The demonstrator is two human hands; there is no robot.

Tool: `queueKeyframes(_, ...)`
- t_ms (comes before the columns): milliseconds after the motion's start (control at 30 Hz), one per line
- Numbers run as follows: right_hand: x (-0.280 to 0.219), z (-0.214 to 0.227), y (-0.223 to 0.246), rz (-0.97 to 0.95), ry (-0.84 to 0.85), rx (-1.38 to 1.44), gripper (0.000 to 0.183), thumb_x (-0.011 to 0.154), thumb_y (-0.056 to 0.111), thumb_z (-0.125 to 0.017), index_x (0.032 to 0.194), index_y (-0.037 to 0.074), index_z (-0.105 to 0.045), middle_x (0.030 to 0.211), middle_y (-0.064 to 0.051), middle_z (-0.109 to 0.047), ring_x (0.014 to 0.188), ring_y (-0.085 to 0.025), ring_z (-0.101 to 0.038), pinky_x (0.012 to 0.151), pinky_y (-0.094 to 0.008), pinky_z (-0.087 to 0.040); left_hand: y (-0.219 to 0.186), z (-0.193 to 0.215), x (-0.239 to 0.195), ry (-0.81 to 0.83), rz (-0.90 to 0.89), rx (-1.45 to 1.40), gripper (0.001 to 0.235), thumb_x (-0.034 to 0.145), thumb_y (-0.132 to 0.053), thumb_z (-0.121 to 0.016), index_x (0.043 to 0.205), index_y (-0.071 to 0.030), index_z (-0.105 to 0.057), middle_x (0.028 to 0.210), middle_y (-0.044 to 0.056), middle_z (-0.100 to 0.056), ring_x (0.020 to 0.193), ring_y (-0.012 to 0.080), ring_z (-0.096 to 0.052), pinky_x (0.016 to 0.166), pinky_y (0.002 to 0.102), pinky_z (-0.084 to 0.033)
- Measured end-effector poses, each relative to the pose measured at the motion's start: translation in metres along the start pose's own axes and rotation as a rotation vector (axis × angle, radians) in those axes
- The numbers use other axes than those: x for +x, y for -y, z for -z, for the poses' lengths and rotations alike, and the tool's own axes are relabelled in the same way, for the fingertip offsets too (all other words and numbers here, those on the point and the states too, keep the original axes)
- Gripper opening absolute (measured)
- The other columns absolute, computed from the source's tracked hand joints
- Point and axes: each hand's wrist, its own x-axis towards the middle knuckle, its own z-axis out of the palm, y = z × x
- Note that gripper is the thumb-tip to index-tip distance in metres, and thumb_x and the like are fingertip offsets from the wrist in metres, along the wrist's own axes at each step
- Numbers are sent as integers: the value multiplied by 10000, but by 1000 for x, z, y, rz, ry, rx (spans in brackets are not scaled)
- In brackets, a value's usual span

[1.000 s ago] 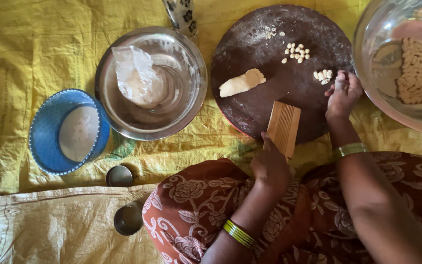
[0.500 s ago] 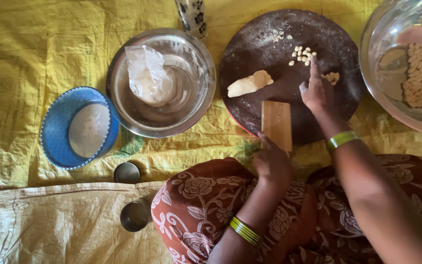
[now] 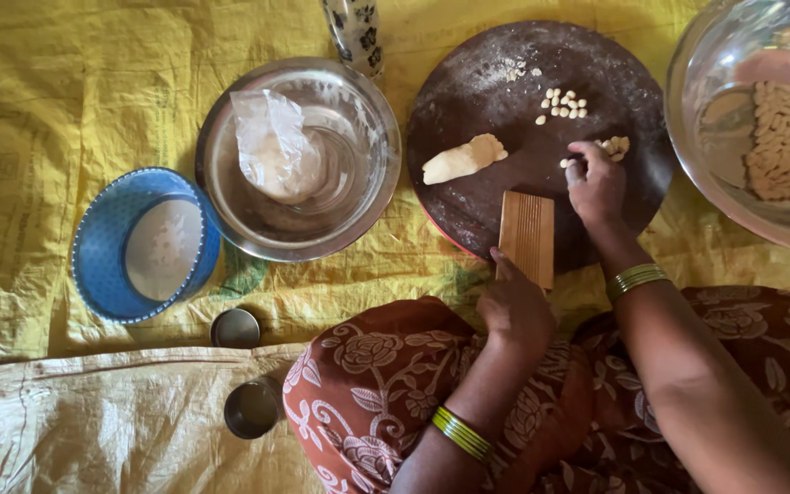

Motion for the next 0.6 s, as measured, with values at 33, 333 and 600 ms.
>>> queueKeyframes(33,-4,6,8,78,-13,38,195,982,65,-731,1176,67,-715,1022,-150,-727,883,-316,-726,801,-409,-571,0,0,0,36,9,9,1218,894,-484,-721,1610,112,63,1078,220,-729,879,262,-732,703,373,-573)
queueKeyframes(333,-29,25,35,64,9,226,150,985,120,-776,1092,19,-744,999,-132,-736,855,-205,-707,782,-320,-556,3,-9,1,14,-36,108,1215,916,-534,-674,1604,162,45,1063,196,-757,843,242,-735,688,380,-561)
queueKeyframes(600,-60,46,40,-120,293,581,189,945,183,-765,1091,62,-774,1007,-49,-731,895,-111,-649,819,-266,-529,0,-26,2,-169,-104,232,1206,817,-609,-731,1499,122,-56,1356,230,-580,900,257,-707,664,378,-567)
